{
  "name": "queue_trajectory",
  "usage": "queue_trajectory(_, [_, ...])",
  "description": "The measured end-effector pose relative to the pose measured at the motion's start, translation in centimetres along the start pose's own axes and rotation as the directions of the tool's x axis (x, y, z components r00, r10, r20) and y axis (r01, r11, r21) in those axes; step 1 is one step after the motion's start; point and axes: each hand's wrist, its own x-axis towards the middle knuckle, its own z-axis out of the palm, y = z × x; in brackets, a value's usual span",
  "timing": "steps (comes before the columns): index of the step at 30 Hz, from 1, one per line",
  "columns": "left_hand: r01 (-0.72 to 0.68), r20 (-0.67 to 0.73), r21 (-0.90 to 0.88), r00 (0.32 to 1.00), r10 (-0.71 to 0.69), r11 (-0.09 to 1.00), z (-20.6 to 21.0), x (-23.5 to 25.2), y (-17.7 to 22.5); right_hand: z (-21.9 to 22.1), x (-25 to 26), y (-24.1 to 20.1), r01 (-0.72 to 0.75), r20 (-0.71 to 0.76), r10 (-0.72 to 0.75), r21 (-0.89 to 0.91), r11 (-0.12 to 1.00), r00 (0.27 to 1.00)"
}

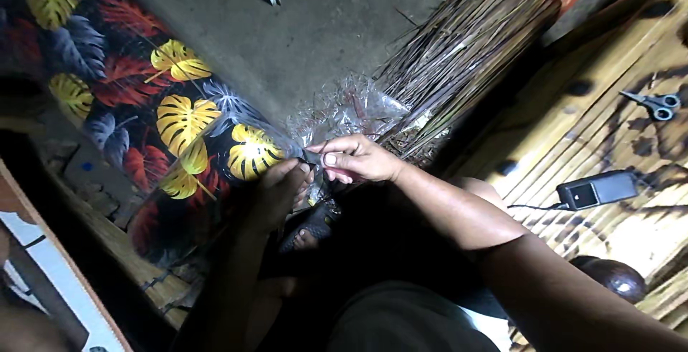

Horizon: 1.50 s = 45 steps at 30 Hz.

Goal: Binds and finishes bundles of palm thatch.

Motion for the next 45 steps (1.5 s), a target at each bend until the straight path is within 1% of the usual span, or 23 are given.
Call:
queue_trajectory(2, [0.008, -0.002, -0.005, 1.0, -0.008, 1.0, -0.1, -0.1, 0.2, -0.6, 0.0, 0.0, 0.016, -0.073, -0.02, -0.06, 0.998, 0.997])
queue_trajectory(5, [0.022, -0.025, -0.012, 0.999, -0.022, 1.0, 0.0, -0.2, 0.4, -1.8, 0.2, -0.6, 0.0, -0.233, -0.022, -0.093, 0.996, 0.972])
queue_trajectory(7, [-0.042, -0.041, 0.035, 0.998, 0.044, 0.998, 0.0, 0.0, 0.0, -1.7, 0.4, -1.0, -0.011, -0.217, -0.006, -0.074, 0.997, 0.976])
queue_trajectory(10, [-0.188, -0.095, 0.219, 0.972, 0.213, 0.958, 0.3, 0.3, -0.2, 0.0, 0.3, -0.3, -0.026, -0.093, 0.024, -0.027, 0.999, 0.995])
queue_trajectory(12, [-0.221, -0.126, 0.312, 0.955, 0.27, 0.924, 0.6, 0.3, -0.1, 0.7, 0.1, 0.2, -0.014, -0.065, 0.013, -0.007, 1.0, 0.998])
queue_trajectory(14, [-0.221, -0.138, 0.358, 0.949, 0.285, 0.907, 0.8, 0.0, 0.0, 0.5, 0.0, 0.4, 0.002, -0.121, -0.005, -0.025, 1.0, 0.993])
queue_trajectory(17, [-0.177, -0.132, 0.448, 0.956, 0.261, 0.876, 0.8, -0.1, 0.3, -0.4, 0.3, -0.2, 0.026, -0.182, -0.029, -0.015, 1.0, 0.983])
queue_trajectory(19, [-0.167, -0.156, 0.469, 0.951, 0.267, 0.867, 1.0, 0.0, 0.4, -0.6, 0.3, -0.7, 0.019, -0.165, -0.018, 0.007, 1.0, 0.986])
queue_trajectory(21, [-0.189, -0.178, 0.439, 0.94, 0.291, 0.878, 1.2, 0.2, 0.4, -0.4, 0.2, -0.9, -0.033, -0.1, 0.034, 0.013, 0.999, 0.994])
queue_trajectory(23, [-0.209, -0.174, 0.423, 0.936, 0.306, 0.881, 1.2, 0.4, 0.4, 0.3, 0.1, -0.4, -0.041, -0.07, 0.041, 0.005, 0.999, 0.997])
queue_trajectory(26, [-0.207, -0.18, 0.436, 0.933, 0.31, 0.876, 1.5, 0.4, 0.5, 0.9, 0.0, 0.2, 0.003, -0.107, 0.0, 0.025, 1.0, 0.994])
queue_trajectory(28, [-0.2, -0.181, 0.459, 0.933, 0.311, 0.866, 1.6, 0.3, 0.5, 0.5, 0.1, 0.0, 0.0, -0.154, 0.004, 0.027, 1.0, 0.988])
queue_trajectory(30, [-0.189, -0.182, 0.519, 0.928, 0.324, 0.833, 1.5, 0.3, 0.2, -0.3, 0.1, -0.5, -0.001, -0.188, 0.01, 0.047, 0.999, 0.982])
queue_trajectory(32, [-0.217, -0.155, 0.549, 0.922, 0.354, 0.807, 1.2, 0.5, 0.1, -0.9, 0.2, -1.0, 0.008, -0.206, 0.005, 0.063, 0.998, 0.979])
queue_trajectory(33, [-0.251, -0.129, 0.526, 0.921, 0.368, 0.813, 1.1, 0.6, 0.0, -1.0, 0.2, -1.1, 0.019, -0.202, -0.007, 0.055, 0.998, 0.979])
queue_trajectory(35, [-0.313, -0.071, 0.408, 0.926, 0.371, 0.858, 0.7, 0.8, -0.1, -1.0, 0.2, -1.2, 0.039, -0.158, -0.037, 0.015, 0.999, 0.987])
queue_trajectory(37, [-0.309, -0.042, 0.252, 0.943, 0.329, 0.917, 0.4, 1.0, -0.2, -0.8, 0.1, -1.2, 0.043, -0.084, -0.045, -0.027, 0.999, 0.995])
queue_trajectory(40, [-0.191, 0.017, 0.01, 0.981, 0.191, 0.981, 0.1, 1.2, 0.1, -0.7, -0.1, -1.3, 0.036, -0.033, -0.038, -0.06, 0.998, 0.999])
queue_trajectory(43, [-0.054, 0.038, -0.099, 0.998, 0.058, 0.994, 0.1, 0.9, 0.3, -0.5, -0.5, -1.4, 0.012, -0.066, -0.018, -0.09, 0.996, 0.998])
queue_trajectory(45, [-0.016, 0.029, -0.123, 0.999, 0.02, 0.992, 0.4, 0.7, 1.0, -0.8, -0.7, -1.6, -0.015, -0.121, -0.003, -0.148, 0.989, 0.993])
